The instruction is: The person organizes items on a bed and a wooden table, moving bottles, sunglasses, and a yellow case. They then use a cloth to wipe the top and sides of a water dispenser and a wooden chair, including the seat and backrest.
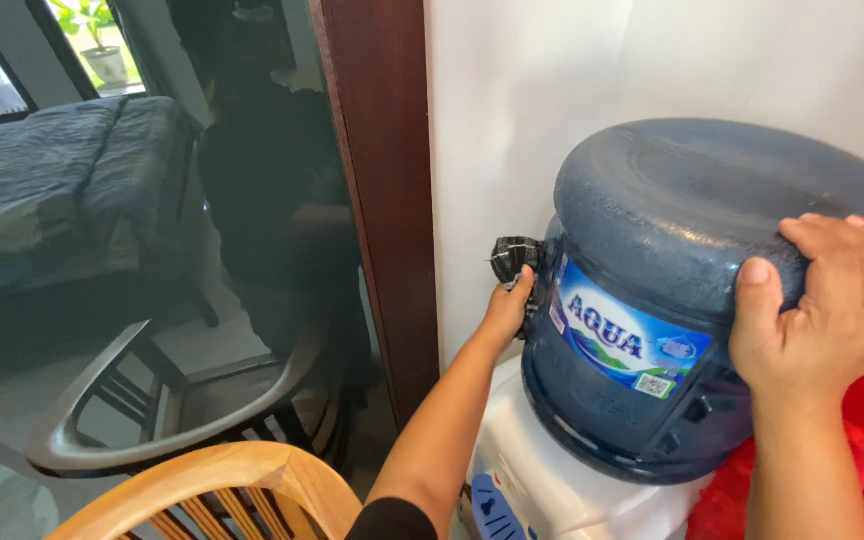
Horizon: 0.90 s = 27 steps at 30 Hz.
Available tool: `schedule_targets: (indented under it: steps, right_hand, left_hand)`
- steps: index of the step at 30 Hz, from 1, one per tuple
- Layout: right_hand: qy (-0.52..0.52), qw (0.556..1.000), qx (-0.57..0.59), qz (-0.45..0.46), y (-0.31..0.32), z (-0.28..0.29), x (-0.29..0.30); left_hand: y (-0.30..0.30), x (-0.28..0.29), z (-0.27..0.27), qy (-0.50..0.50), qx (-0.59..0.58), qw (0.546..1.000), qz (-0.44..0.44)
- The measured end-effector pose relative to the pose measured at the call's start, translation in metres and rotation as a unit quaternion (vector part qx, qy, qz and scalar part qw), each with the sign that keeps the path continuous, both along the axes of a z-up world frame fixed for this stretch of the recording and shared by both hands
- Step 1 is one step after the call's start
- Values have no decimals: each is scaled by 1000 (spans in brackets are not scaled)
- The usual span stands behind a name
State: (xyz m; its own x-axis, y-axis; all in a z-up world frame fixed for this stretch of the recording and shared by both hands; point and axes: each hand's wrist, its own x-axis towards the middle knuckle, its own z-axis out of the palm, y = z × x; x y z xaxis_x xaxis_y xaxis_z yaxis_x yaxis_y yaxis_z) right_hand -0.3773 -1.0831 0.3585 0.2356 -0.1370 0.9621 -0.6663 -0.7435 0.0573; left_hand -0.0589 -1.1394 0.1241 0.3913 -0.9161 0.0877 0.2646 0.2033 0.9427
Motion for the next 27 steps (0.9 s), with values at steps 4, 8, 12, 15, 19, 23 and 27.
schedule_targets:
  steps: [4,8,12,15,19,23,27]
  right_hand:
    - [-15,999,28,44,-4,-7,-1]
    - [-20,997,46,65,0,-5,3]
    - [-32,993,57,102,7,3,8]
    - [-49,986,70,140,27,22,21]
    - [-73,969,115,205,31,22,23]
    - [-68,970,118,203,26,18,21]
    - [-72,970,115,204,24,18,22]
  left_hand:
    - [111,-63,112,5,-240,968,69]
    - [169,-113,43,-422,-241,856,177]
    - [179,-125,-58,-573,-222,774,156]
    - [142,-104,-28,-385,-207,883,169]
    - [30,-27,-34,-192,6,968,163]
    - [15,-5,-31,14,82,997,2]
    - [27,-7,-105,20,69,997,-32]
